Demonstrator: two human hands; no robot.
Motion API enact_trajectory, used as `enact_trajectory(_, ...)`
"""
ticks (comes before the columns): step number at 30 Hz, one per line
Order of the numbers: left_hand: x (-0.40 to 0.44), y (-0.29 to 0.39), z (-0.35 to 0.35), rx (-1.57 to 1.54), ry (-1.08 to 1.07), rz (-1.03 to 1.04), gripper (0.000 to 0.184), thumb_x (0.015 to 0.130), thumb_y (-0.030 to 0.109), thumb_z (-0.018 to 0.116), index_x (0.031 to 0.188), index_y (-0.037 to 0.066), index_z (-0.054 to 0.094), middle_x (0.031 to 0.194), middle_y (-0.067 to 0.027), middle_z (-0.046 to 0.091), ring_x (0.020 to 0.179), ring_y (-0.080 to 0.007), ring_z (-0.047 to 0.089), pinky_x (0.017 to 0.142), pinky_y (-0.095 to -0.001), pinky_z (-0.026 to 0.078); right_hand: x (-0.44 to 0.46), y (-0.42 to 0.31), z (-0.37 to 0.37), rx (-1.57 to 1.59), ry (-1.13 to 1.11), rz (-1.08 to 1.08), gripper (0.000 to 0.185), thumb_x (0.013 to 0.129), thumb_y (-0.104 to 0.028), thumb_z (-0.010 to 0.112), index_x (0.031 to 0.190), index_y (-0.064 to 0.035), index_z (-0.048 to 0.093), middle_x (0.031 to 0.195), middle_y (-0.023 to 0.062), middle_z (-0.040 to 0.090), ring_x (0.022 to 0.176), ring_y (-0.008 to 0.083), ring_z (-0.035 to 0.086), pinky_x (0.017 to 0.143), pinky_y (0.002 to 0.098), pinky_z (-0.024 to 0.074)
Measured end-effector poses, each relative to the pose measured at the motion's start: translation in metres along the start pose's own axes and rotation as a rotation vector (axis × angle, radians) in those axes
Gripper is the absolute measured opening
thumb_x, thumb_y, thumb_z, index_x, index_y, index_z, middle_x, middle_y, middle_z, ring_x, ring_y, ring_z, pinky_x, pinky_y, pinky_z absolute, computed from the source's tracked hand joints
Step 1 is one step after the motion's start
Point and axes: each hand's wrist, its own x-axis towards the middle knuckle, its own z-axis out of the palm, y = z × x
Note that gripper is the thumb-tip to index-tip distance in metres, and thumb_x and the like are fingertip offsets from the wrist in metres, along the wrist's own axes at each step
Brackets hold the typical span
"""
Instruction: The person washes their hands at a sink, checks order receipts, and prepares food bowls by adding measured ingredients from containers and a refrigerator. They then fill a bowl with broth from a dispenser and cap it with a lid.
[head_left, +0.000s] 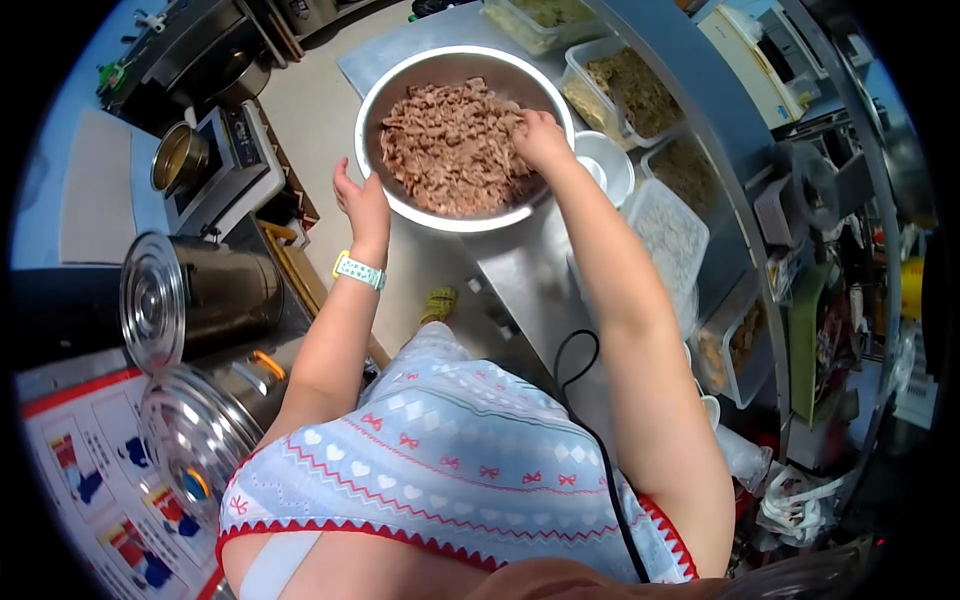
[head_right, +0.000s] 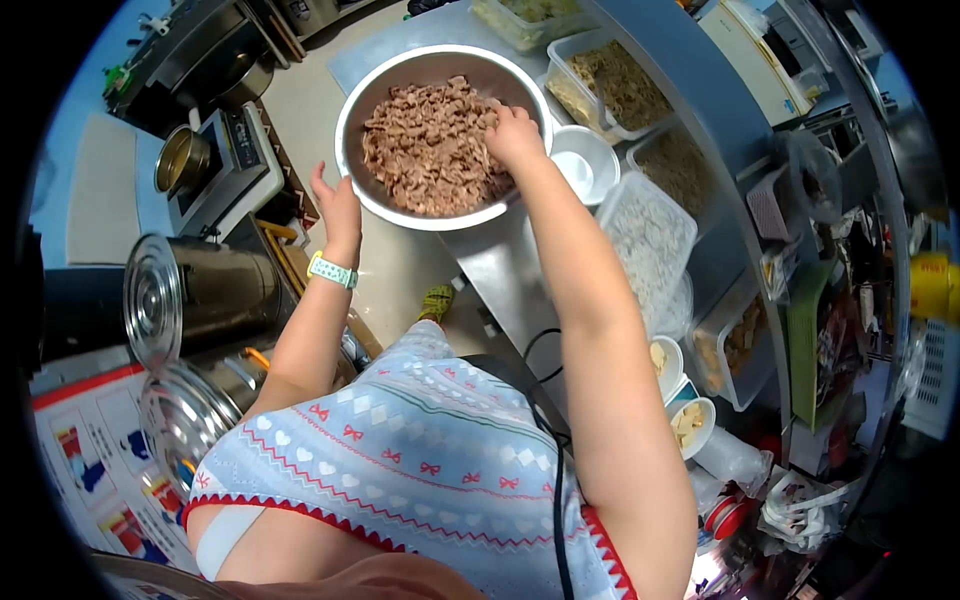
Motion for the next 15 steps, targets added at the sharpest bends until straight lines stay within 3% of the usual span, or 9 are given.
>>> enact_trajectory(2,0.014,-0.024,0.014,-0.177,-0.171,-0.141,0.053,0.090,0.015,0.052,0.137,-0.001,0.031,0.139,-0.0247,0.035,0.127,-0.0373,0.037,0.108,-0.0396,0.027,0.038,-0.009,0.012,-0.130,-0.011,0.105,0.061,0.083,-0.038,0.059,0.137,-0.0133,0.044,0.138,0.0196,0.042,0.123,0.0372,0.047,0.101,0.0422,0.0417)
enact_trajectory(4,0.013,-0.013,0.015,-0.309,-0.284,-0.286,0.055,0.094,0.015,0.048,0.140,-0.001,0.024,0.141,-0.0242,0.033,0.130,-0.0349,0.035,0.109,-0.0393,0.026,0.050,-0.011,0.022,-0.263,-0.181,0.193,0.077,0.081,-0.053,0.061,0.144,-0.0170,0.034,0.144,0.0190,0.035,0.125,0.0385,0.044,0.101,0.0442,0.0416)
enact_trajectory(5,0.012,-0.017,0.018,-0.249,-0.311,-0.256,0.054,0.096,0.013,0.044,0.143,0.003,0.019,0.140,-0.0229,0.034,0.129,-0.0321,0.037,0.108,-0.0381,0.027,0.058,-0.007,0.031,-0.246,-0.228,0.206,0.095,0.074,-0.068,0.062,0.148,-0.0207,0.026,0.148,0.0205,0.030,0.132,0.0392,0.037,0.105,0.0484,0.0356)
enact_trajectory(6,0.012,-0.013,0.017,-0.252,-0.326,-0.271,0.054,0.096,0.013,0.044,0.143,0.003,0.019,0.140,-0.0229,0.034,0.129,-0.0321,0.037,0.108,-0.0381,0.027,0.059,-0.009,0.035,-0.254,-0.237,0.223,0.095,0.074,-0.068,0.062,0.148,-0.0207,0.026,0.148,0.0205,0.030,0.132,0.0392,0.037,0.105,0.0484,0.0356)
enact_trajectory(9,0.016,-0.003,0.013,-0.431,-0.375,-0.395,0.054,0.098,0.015,0.042,0.145,0.008,0.017,0.140,-0.0194,0.035,0.127,-0.0274,0.038,0.106,-0.0352,0.030,0.061,-0.027,0.046,-0.391,-0.356,0.216,0.120,0.062,-0.078,0.064,0.152,-0.0201,0.011,0.149,0.0280,0.022,0.140,0.0412,0.020,0.110,0.0538,0.0226)
enact_trajectory(12,0.015,-0.012,0.015,-0.486,-0.385,-0.418,0.054,0.098,0.013,0.040,0.145,0.010,0.016,0.138,-0.0191,0.037,0.124,-0.0261,0.041,0.105,-0.0345,0.031,0.055,-0.032,0.056,-0.406,-0.352,0.206,0.120,0.062,-0.076,0.065,0.152,-0.0173,0.011,0.147,0.0303,0.023,0.138,0.0423,0.026,0.109,0.0532,0.0257)
enact_trajectory(14,0.016,-0.016,0.017,-0.503,-0.393,-0.421,0.054,0.098,0.012,0.040,0.146,0.011,0.015,0.138,-0.0186,0.037,0.122,-0.0249,0.042,0.104,-0.0342,0.032,0.042,-0.038,0.058,-0.396,-0.329,0.185,0.119,0.062,-0.078,0.064,0.152,-0.0187,0.012,0.148,0.0295,0.022,0.139,0.0443,0.020,0.108,0.0574,0.0247)
enact_trajectory(15,0.017,-0.013,0.015,-0.497,-0.384,-0.437,0.054,0.098,0.011,0.040,0.146,0.011,0.015,0.138,-0.0181,0.038,0.122,-0.0244,0.042,0.104,-0.0339,0.031,0.035,-0.052,0.050,-0.438,-0.430,0.169,0.117,0.063,-0.077,0.064,0.152,-0.0198,0.014,0.148,0.0302,0.022,0.138,0.0465,0.021,0.107,0.0564,0.0268)
